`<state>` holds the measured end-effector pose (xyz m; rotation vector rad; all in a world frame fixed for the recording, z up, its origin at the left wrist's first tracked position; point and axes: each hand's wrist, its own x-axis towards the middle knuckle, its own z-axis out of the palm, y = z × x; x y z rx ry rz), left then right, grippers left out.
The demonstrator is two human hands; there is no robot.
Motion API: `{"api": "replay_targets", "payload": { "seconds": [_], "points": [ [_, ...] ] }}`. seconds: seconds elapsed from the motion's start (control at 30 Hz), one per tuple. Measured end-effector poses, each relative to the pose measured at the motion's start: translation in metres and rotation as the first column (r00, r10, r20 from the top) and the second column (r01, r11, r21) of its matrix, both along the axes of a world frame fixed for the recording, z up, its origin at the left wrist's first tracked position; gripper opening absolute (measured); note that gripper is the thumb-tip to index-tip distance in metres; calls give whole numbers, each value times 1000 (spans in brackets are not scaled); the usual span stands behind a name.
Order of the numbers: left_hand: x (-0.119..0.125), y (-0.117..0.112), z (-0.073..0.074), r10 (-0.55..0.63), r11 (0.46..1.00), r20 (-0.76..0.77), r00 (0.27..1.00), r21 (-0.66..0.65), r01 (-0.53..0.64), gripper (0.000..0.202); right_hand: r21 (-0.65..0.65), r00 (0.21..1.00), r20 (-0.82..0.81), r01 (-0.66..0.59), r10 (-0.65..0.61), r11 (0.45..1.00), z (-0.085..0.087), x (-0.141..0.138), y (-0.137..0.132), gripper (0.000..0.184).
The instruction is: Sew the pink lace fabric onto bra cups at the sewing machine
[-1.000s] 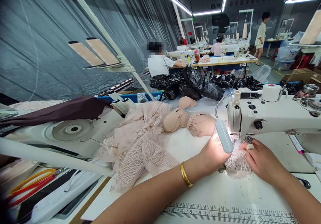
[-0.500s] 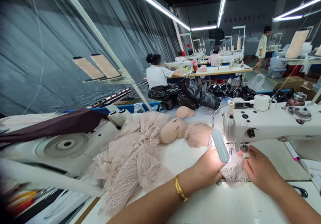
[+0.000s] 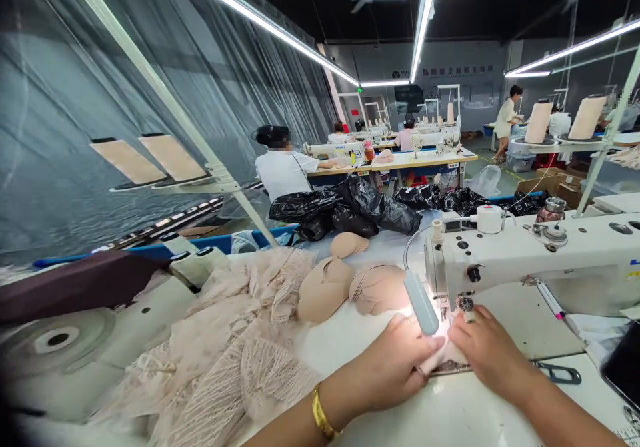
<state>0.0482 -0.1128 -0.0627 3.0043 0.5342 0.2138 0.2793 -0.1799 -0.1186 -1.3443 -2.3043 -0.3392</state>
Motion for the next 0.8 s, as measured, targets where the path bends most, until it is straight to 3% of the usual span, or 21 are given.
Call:
{"api": "replay_targets", "payload": {
  "seconds": [0.1, 0.2, 0.4, 0.8],
  "points": [
    [2, 0, -9, -5, 993, 18, 1000, 119, 3, 4, -54, 1000, -11, 27, -28, 998, -8, 14, 2, 42],
    [5, 5, -19, -82, 988, 62, 995, 135, 73, 8, -115, 1000, -9, 29, -30, 993, -7, 21, 1, 45],
    [3, 14, -31, -80, 980, 100, 992, 187, 60, 25, -160, 999, 52, 1, 7, 987, -1, 20, -2, 42],
    [8, 17, -33, -84, 961, 174, 981, 275, 33, 25, -229, 997, 34, 74, -68, 970, 10, 17, 4, 55]
  ]
}}
